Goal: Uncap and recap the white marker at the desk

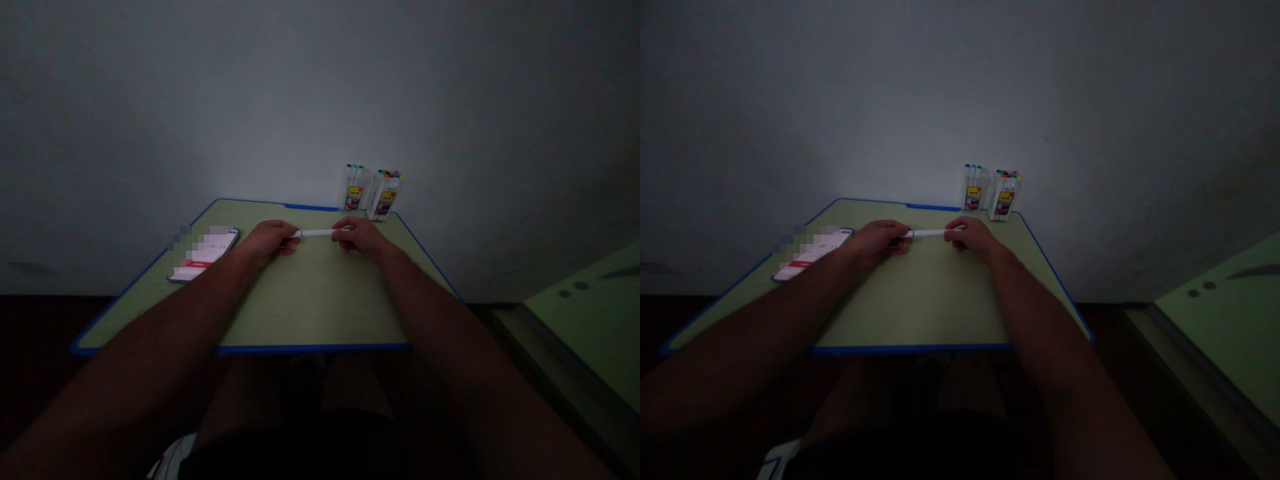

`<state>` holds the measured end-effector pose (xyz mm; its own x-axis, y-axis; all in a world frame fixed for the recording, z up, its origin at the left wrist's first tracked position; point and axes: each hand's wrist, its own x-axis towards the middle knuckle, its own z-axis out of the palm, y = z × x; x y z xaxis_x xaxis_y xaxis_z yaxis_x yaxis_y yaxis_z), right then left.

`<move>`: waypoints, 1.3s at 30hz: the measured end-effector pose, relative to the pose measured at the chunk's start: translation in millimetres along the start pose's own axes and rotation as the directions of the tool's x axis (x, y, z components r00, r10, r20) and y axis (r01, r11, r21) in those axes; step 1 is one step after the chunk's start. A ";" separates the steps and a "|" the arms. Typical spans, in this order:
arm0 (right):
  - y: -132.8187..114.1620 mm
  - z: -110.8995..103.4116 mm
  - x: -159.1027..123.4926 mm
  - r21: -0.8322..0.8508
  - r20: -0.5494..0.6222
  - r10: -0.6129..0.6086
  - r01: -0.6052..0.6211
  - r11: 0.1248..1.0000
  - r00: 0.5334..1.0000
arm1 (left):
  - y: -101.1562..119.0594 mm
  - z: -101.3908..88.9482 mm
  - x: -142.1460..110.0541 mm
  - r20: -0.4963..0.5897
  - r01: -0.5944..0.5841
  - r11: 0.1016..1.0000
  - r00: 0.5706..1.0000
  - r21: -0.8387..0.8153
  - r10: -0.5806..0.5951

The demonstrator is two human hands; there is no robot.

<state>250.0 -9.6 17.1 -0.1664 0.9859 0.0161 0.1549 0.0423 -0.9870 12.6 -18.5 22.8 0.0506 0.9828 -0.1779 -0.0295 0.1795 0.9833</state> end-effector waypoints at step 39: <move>4.3 1.3 1.4 0.184 0.203 -0.271 0.236 0.954 0.941 | -9.0 -4.3 10.0 -0.063 -0.075 0.973 0.994 0.220 0.091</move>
<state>249.2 -8.2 12.7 -0.3963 0.8832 0.2506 -0.0709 0.2427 -0.9675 9.1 -10.1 12.1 -0.0158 0.9959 -0.0892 0.1871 0.0906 0.9782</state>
